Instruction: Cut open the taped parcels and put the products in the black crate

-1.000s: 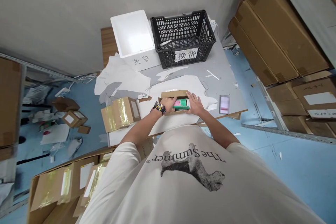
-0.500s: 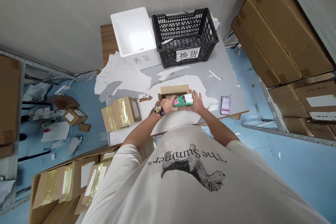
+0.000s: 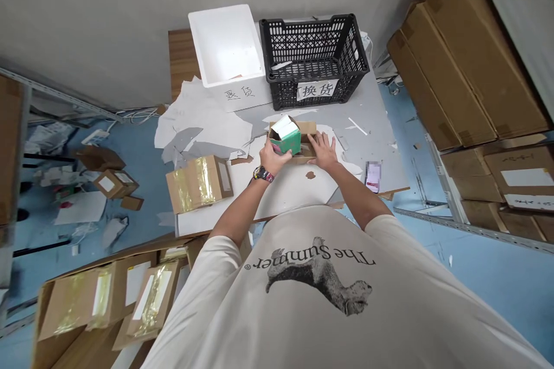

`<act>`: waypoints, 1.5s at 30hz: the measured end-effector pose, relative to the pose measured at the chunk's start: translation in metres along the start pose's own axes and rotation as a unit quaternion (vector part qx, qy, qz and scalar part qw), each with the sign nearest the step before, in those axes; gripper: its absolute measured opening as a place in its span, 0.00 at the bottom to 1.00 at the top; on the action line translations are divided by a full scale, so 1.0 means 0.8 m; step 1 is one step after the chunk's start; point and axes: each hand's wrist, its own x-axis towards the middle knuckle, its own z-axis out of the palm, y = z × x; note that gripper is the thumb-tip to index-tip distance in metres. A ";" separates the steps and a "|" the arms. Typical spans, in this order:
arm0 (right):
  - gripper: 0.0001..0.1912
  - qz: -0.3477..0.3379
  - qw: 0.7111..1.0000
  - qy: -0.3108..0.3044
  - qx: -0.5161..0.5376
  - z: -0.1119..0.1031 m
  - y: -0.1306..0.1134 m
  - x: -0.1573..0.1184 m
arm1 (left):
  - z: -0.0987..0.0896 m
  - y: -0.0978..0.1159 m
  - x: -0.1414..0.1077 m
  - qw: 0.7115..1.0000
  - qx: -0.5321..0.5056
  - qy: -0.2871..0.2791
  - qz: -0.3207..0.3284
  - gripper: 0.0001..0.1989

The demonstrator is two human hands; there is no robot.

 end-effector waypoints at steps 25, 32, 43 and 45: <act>0.39 -0.016 0.955 0.029 0.294 0.052 -0.071 -0.177 | 0.042 -0.052 -0.149 0.969 -0.030 -0.237 0.056 0.34; 0.45 0.000 0.983 -0.002 0.186 0.067 -0.077 -0.171 | 0.059 -0.061 -0.149 0.961 -0.032 -0.272 0.047 0.35; 0.29 -0.015 0.943 0.155 0.295 0.033 -0.076 -0.186 | 0.039 -0.026 -0.158 0.980 -0.010 -0.155 0.123 0.41; 0.25 -0.028 0.942 0.161 0.293 0.027 -0.079 -0.181 | 0.038 -0.027 -0.161 0.984 -0.025 -0.119 0.130 0.36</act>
